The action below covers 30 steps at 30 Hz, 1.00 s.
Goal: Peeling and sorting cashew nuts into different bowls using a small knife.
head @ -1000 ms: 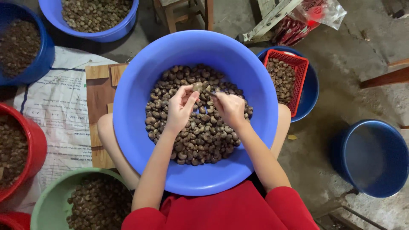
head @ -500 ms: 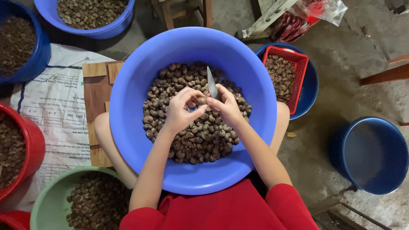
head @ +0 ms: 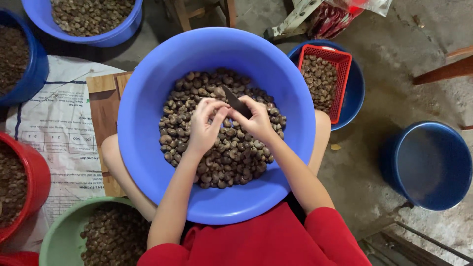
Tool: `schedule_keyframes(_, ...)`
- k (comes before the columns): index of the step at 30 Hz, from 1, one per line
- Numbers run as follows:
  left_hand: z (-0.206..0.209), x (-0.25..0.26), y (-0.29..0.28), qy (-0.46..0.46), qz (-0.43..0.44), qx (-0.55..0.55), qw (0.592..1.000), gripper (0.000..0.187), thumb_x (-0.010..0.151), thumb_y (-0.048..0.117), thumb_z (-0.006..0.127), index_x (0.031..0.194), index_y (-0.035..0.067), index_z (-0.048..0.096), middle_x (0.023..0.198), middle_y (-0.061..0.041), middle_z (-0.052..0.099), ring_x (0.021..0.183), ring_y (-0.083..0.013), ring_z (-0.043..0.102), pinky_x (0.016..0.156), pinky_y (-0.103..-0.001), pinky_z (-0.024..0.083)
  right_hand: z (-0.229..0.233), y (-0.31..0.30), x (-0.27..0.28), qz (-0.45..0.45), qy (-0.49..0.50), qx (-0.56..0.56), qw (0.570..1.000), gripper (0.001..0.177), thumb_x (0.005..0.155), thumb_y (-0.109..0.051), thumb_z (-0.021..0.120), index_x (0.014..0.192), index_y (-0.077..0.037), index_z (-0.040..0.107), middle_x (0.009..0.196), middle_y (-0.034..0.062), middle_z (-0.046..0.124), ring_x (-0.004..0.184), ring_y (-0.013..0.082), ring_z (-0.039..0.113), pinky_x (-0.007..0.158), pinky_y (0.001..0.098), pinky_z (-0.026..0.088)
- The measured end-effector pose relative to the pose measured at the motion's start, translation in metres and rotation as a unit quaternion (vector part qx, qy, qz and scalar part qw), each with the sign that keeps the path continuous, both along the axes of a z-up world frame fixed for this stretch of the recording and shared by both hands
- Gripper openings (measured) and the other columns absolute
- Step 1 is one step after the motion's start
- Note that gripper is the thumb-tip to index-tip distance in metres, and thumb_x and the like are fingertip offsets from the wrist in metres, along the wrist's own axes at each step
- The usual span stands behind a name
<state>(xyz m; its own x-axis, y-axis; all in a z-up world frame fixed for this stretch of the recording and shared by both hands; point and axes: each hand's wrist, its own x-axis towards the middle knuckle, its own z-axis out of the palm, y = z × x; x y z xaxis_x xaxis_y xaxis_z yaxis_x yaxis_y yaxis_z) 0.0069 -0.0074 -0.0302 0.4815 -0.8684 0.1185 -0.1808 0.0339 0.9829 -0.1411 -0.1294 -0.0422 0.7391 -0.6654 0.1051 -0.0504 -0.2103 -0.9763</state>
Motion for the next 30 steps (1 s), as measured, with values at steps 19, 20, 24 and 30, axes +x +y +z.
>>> schedule_keyframes(19, -0.145, 0.026, -0.065, -0.463, -0.009, 0.169, 0.870, 0.034, 0.098, 0.008, 0.063, 0.131, 0.010, 0.063, 0.131, -0.013, 0.061, 0.114, -0.0361, 0.062, 0.091, -0.048, 0.054, 0.016, -0.017, 0.003, -0.146, 0.129, -0.252, 0.948, 0.019, 0.098, -0.025, 0.072, 0.102, -0.007, 0.069, 0.067, 0.0119, 0.067, 0.055, 0.0229, 0.066, 0.054, 0.0331, 0.049)
schedule_keyframes(20, -0.135, 0.025, -0.068, -0.464, -0.008, 0.166, 0.870, 0.034, 0.098, 0.008, 0.063, 0.131, 0.010, 0.063, 0.131, -0.013, 0.061, 0.114, -0.0361, 0.062, 0.091, -0.048, 0.054, 0.018, -0.019, 0.002, -0.148, 0.127, -0.255, 0.947, 0.019, 0.098, -0.025, 0.072, 0.102, -0.007, 0.069, 0.067, 0.0119, 0.067, 0.055, 0.0229, 0.066, 0.054, 0.0331, 0.049)
schedule_keyframes(24, -0.098, 0.029, -0.063, -0.248, -0.007, 0.132, 0.960, 0.028, 0.091, 0.010, 0.073, 0.118, 0.003, 0.067, 0.114, -0.015, 0.061, 0.091, -0.0318, 0.069, 0.072, -0.043, 0.057, 0.014, -0.020, 0.003, -0.155, 0.124, -0.184, 0.963, 0.022, 0.099, -0.027, 0.071, 0.104, -0.006, 0.067, 0.068, 0.0096, 0.068, 0.056, 0.0181, 0.067, 0.055, 0.0313, 0.050)
schedule_keyframes(30, -0.012, 0.010, -0.039, 0.207, -0.003, -0.017, 0.978, 0.019, 0.097, 0.011, 0.072, 0.112, 0.001, 0.067, 0.099, -0.007, 0.071, 0.083, -0.0135, 0.073, 0.065, -0.028, 0.061, 0.012, -0.014, 0.002, -0.102, 0.043, -0.072, 0.991, 0.032, 0.095, -0.025, 0.078, 0.112, -0.002, 0.063, 0.086, 0.0028, 0.071, 0.074, 0.0079, 0.064, 0.066, 0.0263, 0.051)
